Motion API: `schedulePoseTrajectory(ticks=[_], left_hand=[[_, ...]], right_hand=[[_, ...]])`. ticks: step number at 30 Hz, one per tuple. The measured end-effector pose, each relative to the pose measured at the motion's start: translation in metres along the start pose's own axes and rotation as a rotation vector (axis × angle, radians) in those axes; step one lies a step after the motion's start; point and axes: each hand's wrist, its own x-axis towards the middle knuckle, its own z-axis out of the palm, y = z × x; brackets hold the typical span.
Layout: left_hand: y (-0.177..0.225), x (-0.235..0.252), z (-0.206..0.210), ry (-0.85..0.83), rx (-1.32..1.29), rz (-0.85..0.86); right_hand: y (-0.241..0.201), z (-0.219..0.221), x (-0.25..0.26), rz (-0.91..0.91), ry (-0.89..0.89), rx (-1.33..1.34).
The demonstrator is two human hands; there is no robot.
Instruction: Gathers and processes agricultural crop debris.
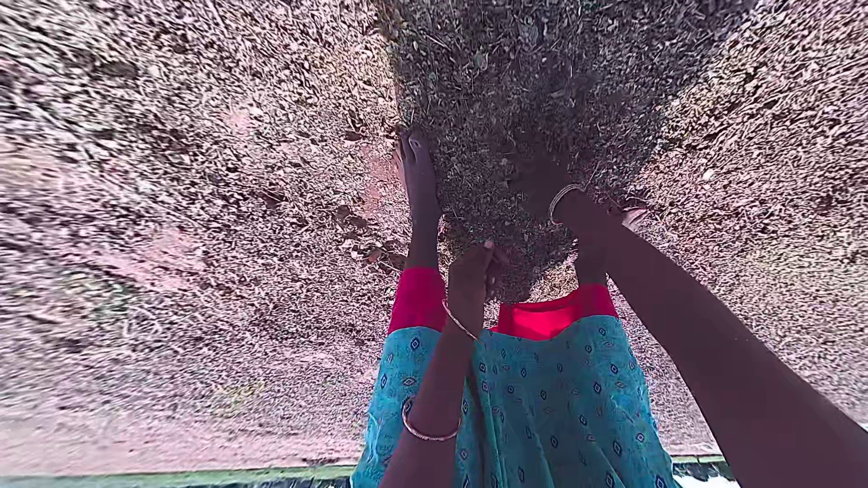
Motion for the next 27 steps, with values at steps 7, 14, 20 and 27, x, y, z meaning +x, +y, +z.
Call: schedulePoseTrajectory(ticks=[7, 14, 20, 27], left_hand=[[-0.005, 0.003, -0.004, 0.048, -0.017, 0.055], [-0.004, 0.0, -0.002, 0.043, 0.075, -0.037], [0.005, 0.001, 0.0, 0.104, 0.068, -0.008], [-0.001, 0.002, -0.003, 0.092, 0.111, -0.03]], right_hand=[[0.084, 0.019, -0.029, 0.094, 0.184, 0.294], [0.057, -0.028, 0.044, 0.363, 0.455, 0.365], [-0.004, 0.079, -0.011, -0.162, -0.324, 0.035], [0.105, 0.036, -0.012, 0.429, 0.653, 0.495]])
